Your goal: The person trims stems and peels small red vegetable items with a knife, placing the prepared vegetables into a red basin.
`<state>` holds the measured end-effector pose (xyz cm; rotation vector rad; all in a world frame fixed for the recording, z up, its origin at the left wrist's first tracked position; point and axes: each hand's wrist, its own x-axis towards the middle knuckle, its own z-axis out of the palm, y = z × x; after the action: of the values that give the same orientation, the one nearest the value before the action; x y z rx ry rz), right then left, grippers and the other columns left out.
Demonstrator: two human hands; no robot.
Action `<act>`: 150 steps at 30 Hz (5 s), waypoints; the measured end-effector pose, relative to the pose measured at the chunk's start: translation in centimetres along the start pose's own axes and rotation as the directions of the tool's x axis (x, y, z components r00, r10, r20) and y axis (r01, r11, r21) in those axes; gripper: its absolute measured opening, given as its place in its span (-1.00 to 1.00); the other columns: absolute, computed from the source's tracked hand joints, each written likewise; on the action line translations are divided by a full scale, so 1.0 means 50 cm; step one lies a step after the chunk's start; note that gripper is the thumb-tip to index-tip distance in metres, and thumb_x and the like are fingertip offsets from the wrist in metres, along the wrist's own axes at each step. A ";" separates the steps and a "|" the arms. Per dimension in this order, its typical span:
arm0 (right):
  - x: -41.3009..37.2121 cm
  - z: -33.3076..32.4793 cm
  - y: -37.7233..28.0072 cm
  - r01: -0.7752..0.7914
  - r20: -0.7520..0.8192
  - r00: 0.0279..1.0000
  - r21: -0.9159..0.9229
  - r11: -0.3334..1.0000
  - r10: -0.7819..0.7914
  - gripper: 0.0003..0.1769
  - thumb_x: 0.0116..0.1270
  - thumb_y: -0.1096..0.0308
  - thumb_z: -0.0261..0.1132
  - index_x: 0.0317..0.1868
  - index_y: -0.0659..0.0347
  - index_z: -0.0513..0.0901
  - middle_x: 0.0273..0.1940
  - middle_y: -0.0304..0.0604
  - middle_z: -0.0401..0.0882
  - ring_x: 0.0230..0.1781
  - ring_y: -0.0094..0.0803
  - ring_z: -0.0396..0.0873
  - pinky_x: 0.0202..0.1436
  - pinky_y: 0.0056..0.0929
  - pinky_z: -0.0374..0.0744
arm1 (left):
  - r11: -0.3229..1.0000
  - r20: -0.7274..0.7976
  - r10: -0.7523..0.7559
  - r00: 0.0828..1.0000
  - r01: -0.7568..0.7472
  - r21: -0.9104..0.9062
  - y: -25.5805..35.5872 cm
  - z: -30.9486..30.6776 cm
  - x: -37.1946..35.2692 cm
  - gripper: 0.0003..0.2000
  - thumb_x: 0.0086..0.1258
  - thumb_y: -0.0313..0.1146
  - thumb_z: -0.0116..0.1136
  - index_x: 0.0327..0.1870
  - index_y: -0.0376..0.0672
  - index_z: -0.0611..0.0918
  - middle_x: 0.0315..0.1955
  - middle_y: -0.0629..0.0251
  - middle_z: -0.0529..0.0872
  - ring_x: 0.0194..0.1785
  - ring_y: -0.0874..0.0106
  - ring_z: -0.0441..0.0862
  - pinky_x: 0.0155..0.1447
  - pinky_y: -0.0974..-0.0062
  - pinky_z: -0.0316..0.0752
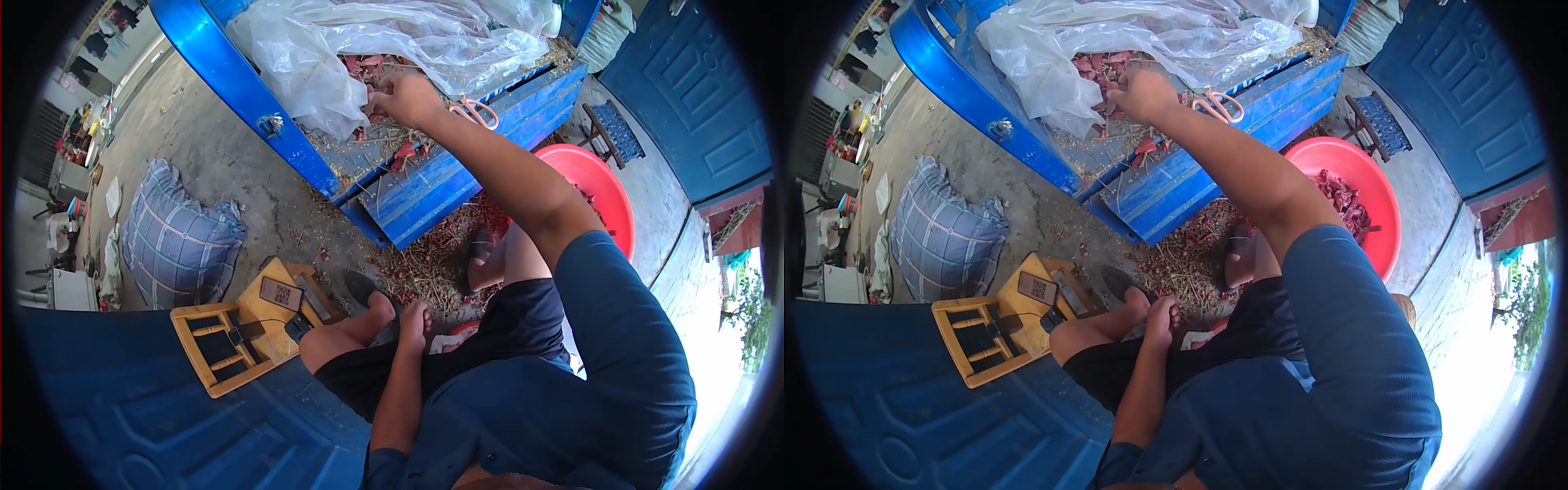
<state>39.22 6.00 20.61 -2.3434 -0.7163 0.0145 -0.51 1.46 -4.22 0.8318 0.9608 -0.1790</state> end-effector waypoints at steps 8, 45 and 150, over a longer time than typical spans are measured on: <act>0.076 0.049 -0.028 -0.066 0.088 0.993 -0.081 0.995 0.073 -0.61 0.24 0.12 0.31 -0.03 0.19 0.71 -0.08 0.03 0.74 0.03 -0.14 0.70 0.11 -0.16 0.62 | 0.998 -0.047 0.011 0.999 -0.013 -0.061 0.029 -0.009 -0.014 -0.91 0.34 -0.34 0.09 -0.29 -0.12 0.59 -0.64 0.54 0.40 -0.63 0.62 0.33 -0.57 0.61 0.17; -0.819 0.281 0.120 -0.137 0.319 0.947 0.457 0.879 -0.018 -0.77 0.14 0.25 0.45 -0.22 0.14 0.76 -0.28 -0.10 0.70 -0.28 -0.28 0.71 -0.15 -0.30 0.64 | 0.968 -0.025 0.144 0.989 -0.146 -0.204 -0.033 -0.034 0.014 -0.86 0.39 -0.41 -0.01 -0.25 -0.23 0.60 -0.39 0.26 0.64 -0.38 0.44 0.63 -0.32 0.50 0.53; -0.049 -0.002 0.037 0.278 -0.034 0.958 -0.158 0.948 -0.286 -0.68 0.38 0.14 0.25 -0.05 0.15 0.74 -0.07 0.05 0.71 -0.04 -0.05 0.68 0.06 -0.17 0.60 | 0.997 0.156 0.066 0.985 -0.059 -0.047 0.022 0.060 -0.013 -0.89 0.38 -0.43 0.04 -0.25 -0.17 0.63 -0.62 0.62 0.38 -0.64 0.75 0.21 -0.58 0.72 0.09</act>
<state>38.05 3.57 19.09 -2.3511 -1.0508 -0.2397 1.60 -0.03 -2.20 0.7960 0.7863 -0.1674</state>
